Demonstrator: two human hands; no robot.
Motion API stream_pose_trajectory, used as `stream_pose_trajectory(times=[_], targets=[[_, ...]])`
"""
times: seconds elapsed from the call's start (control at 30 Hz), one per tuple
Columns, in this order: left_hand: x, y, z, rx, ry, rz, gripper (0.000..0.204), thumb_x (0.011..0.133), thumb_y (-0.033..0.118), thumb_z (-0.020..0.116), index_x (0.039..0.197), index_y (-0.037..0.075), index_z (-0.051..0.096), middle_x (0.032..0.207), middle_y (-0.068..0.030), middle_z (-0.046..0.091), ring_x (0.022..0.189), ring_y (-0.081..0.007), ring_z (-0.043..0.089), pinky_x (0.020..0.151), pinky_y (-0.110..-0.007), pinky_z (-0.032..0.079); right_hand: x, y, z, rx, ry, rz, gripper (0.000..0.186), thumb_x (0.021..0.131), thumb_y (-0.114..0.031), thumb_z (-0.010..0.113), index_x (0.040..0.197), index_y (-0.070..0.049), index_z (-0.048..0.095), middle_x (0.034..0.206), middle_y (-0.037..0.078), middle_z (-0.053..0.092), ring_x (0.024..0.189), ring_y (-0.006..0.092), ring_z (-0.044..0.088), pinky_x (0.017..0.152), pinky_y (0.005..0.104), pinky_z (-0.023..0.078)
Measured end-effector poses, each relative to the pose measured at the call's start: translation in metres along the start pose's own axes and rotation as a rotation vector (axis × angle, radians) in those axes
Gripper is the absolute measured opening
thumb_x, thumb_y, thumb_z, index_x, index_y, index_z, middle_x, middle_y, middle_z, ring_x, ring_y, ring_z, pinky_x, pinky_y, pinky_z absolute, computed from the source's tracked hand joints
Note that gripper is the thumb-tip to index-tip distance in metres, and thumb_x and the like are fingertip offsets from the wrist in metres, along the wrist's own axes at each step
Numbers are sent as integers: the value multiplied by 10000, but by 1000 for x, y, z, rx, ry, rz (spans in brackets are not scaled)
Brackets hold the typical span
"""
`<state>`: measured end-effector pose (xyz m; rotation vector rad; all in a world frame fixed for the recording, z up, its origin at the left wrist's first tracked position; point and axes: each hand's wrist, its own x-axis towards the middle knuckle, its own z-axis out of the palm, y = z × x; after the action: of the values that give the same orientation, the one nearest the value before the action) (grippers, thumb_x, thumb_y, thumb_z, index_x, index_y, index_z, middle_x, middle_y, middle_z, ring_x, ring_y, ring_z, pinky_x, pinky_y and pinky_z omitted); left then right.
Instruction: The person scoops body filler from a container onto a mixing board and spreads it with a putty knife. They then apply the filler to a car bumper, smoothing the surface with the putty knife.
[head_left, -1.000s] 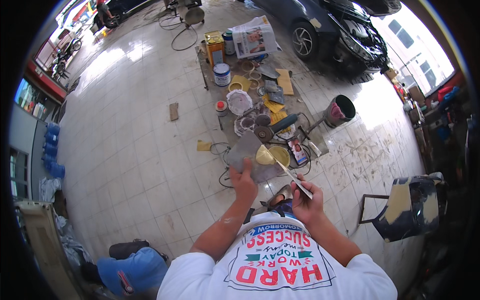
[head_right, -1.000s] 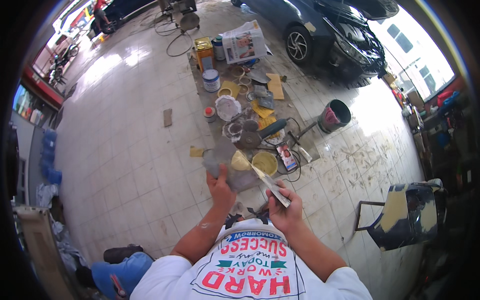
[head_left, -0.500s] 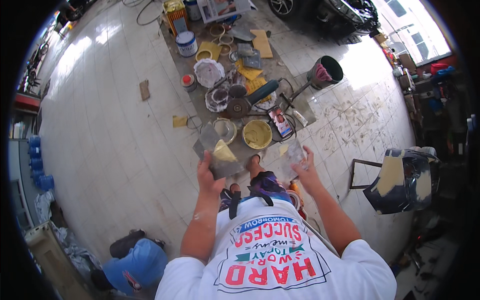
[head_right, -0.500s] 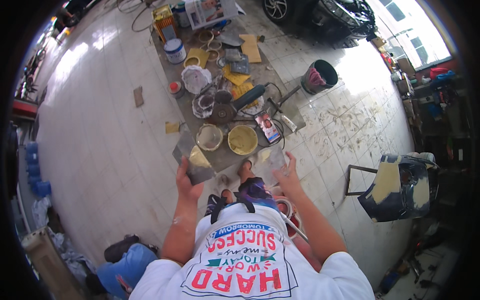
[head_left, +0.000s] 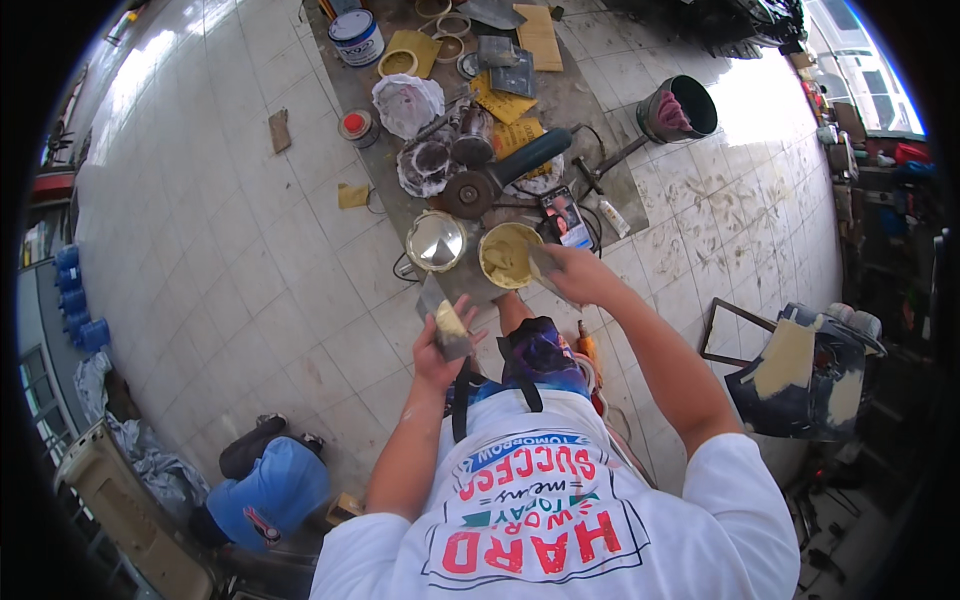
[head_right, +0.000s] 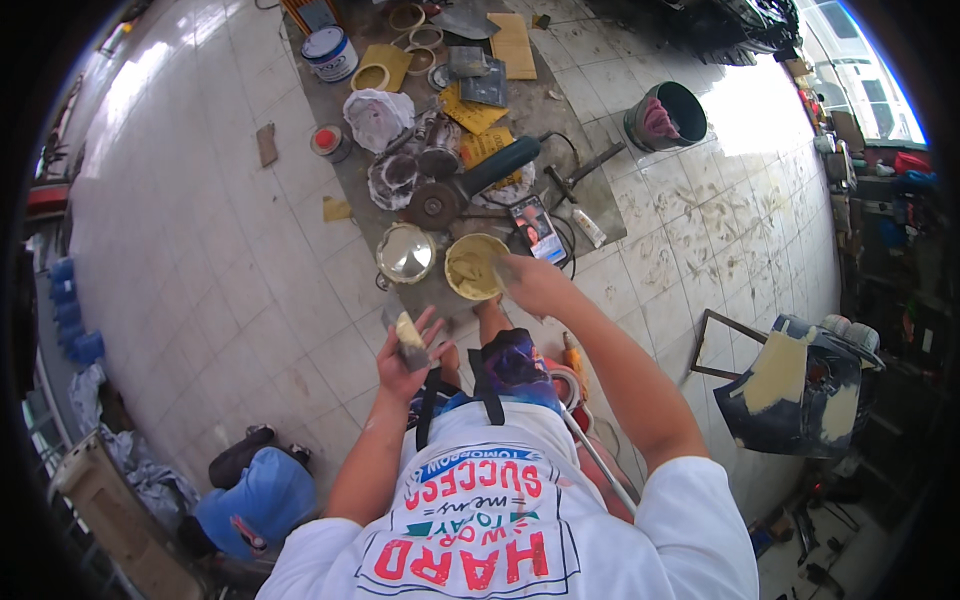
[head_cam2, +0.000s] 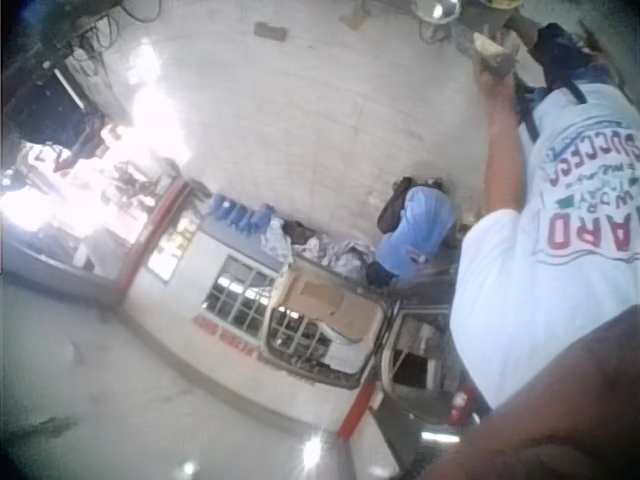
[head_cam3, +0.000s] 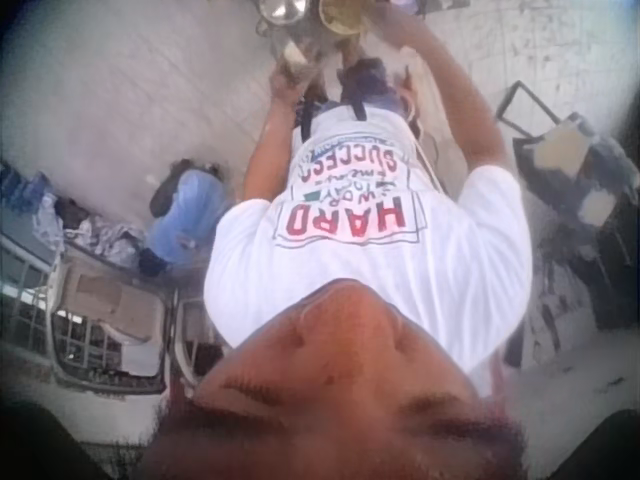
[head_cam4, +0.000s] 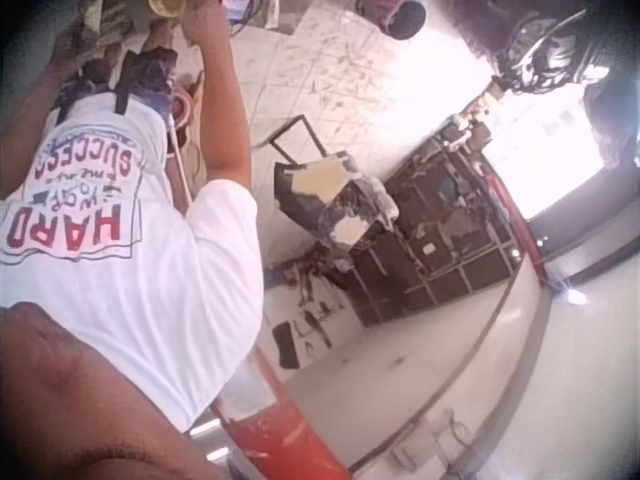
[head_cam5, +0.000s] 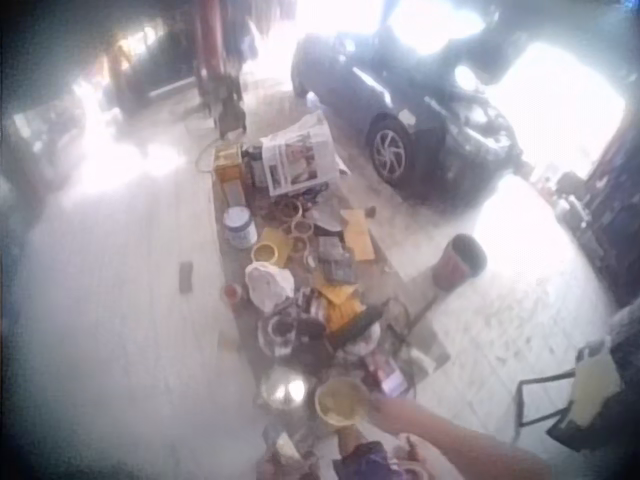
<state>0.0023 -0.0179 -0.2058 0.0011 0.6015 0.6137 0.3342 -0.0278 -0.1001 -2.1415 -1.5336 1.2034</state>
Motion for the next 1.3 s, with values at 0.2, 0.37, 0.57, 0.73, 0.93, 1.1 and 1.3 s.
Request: stream_pose_trajectory(times=[0.2,0.37,0.57,0.73,0.93,1.1,1.3], targets=[[51,-36,-5,-188,33,-72,747,1043,513,613,1602,72,386,1645,-242,378,1532,-452,348,1173,-756,307,63,-31,3,-246,-324,168,527,848,-20,563,1366,53,619,1086,312,739,810,424,774,660,491,647],[65,-49,-3,-223,43,-62,733,1034,523,620,1577,77,409,1603,-284,419,1509,-511,352,1187,-760,279,89,-38,11,-218,-470,353,420,879,-116,619,1266,20,713,1006,249,779,801,368,796,615,439,662],[79,-55,-7,-218,78,-73,702,1059,504,579,1590,82,400,1613,-274,427,1516,-493,365,1188,-767,286,97,-1,21,101,-376,345,592,854,-18,551,1442,39,597,1191,308,724,867,420,790,590,465,684],[82,-60,-12,-144,131,-116,686,1079,480,550,1604,65,395,1620,-196,455,1497,-450,410,1151,-768,357,73,17,31,533,-285,500,620,860,-18,562,1478,25,568,1273,272,697,936,399,781,556,471,683],[81,-57,-12,-149,95,-153,662,1087,473,539,1586,55,422,1607,-163,479,1465,-429,458,1136,-767,381,48,36,53,717,-126,452,574,880,-17,618,1452,20,586,1194,221,721,966,357,771,651,481,679],[89,-65,-12,-55,217,-157,625,1093,463,527,1561,56,453,1534,-166,553,1414,-408,518,1142,-744,393,32,54,77,1028,-20,538,493,925,2,638,1417,7,604,1192,181,723,1024,315,759,776,487,673],[86,-55,-17,-132,113,-232,647,1092,446,537,1567,16,440,1551,-187,541,1434,-420,504,1218,-595,376,10,62,95,1553,29,665,495,955,5,656,1440,-24,565,1281,161,707,1122,317,737,920,482,643]])
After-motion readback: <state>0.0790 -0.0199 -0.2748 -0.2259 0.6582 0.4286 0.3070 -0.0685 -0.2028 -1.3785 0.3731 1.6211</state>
